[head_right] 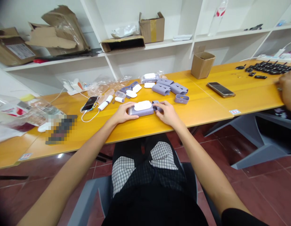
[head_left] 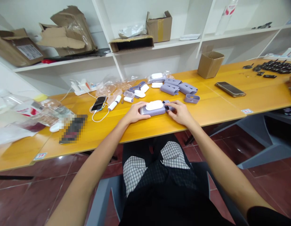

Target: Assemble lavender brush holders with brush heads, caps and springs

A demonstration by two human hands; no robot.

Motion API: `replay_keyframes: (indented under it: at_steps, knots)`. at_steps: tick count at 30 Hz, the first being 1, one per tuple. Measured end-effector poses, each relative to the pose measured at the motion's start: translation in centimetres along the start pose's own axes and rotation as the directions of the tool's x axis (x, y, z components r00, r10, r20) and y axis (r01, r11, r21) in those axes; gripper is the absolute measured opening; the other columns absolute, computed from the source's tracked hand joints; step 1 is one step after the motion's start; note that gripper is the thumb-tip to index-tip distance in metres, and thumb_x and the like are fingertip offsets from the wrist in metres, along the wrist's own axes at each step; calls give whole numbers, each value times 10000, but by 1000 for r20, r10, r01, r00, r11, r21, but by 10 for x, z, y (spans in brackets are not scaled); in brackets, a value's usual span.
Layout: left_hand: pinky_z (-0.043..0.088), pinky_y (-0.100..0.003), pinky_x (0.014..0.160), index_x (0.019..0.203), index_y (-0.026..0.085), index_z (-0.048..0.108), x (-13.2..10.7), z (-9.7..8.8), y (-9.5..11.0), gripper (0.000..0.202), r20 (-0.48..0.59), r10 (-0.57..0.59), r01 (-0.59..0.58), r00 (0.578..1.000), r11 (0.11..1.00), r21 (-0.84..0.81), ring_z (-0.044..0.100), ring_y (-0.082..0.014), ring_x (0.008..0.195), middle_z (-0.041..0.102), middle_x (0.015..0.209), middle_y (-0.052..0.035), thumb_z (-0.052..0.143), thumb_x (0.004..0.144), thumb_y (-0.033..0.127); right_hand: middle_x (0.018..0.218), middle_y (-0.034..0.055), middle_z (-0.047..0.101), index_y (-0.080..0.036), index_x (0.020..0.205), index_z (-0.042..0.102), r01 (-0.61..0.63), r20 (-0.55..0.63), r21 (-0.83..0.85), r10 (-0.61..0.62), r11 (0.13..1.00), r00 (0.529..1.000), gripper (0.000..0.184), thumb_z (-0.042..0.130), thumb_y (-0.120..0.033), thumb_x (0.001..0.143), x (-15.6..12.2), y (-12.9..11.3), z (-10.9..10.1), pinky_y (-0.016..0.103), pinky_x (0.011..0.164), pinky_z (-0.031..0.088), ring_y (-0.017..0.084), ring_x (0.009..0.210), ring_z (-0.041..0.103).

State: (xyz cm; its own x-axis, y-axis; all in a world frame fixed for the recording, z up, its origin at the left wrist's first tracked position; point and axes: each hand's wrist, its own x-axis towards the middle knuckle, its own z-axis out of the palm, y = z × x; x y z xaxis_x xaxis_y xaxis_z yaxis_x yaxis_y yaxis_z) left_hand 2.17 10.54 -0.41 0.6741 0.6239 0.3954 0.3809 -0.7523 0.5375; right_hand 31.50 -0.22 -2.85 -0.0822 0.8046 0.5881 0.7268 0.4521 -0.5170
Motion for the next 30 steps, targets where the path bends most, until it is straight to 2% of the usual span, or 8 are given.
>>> replay_keyframes:
  at_steps: [6, 12, 18, 23, 27, 30]
  knots:
    - [463, -537, 1201, 1335, 178, 736, 1, 0, 1, 770, 18, 2, -2, 1000, 1000, -8, 657, -372, 1321, 692, 1428, -156, 899, 710, 597, 1214, 131, 709, -250, 1286, 792, -26, 6, 10, 26, 1000, 1000, 385, 654, -225, 927, 0, 0, 1, 523, 1035, 603, 304, 1106, 719]
    - [440, -563, 1218, 1341, 191, 734, 2, 2, 1, 744, 29, 0, 1, 1000, 1000, -9, 634, -385, 1357, 678, 1443, -159, 898, 715, 558, 1233, 137, 699, -253, 1253, 813, -30, 21, -53, 31, 998, 999, 380, 684, -227, 896, 1, 1, 5, 590, 1117, 547, 339, 1156, 701]
    - [448, -544, 1215, 1334, 177, 722, 2, 3, 2, 756, 21, -12, 12, 1000, 1000, -2, 638, -378, 1343, 676, 1440, -160, 898, 706, 559, 1220, 127, 694, -266, 1257, 798, -13, 15, -20, 14, 1000, 1000, 372, 675, -244, 907, 0, 1, 5, 574, 1109, 550, 334, 1166, 696]
    - [472, -545, 1190, 1379, 181, 680, 1, 1, 2, 801, 11, -56, 55, 998, 997, 48, 649, -384, 1322, 684, 1445, -145, 887, 708, 568, 1250, 144, 696, -226, 1388, 707, -11, 10, 5, 11, 1000, 1000, 492, 699, -261, 897, 1, -2, 2, 545, 1049, 583, 334, 1154, 697]
    - [464, -565, 1198, 1426, 182, 651, 0, 0, 0, 874, 30, -122, 120, 992, 991, 56, 638, -402, 1345, 668, 1483, -157, 886, 697, 604, 1235, 134, 689, -248, 1393, 690, -60, 24, 20, 59, 998, 998, 520, 740, -287, 876, 2, -3, 1, 551, 996, 607, 342, 1135, 696]
    - [448, -574, 1216, 1454, 179, 633, 0, -1, -2, 925, 63, -140, 139, 988, 990, 32, 618, -411, 1378, 648, 1510, -168, 886, 695, 643, 1254, 134, 663, -248, 1423, 662, -99, 43, 55, 96, 994, 994, 608, 800, -317, 836, 1, -2, 0, 546, 1002, 610, 342, 1151, 692]
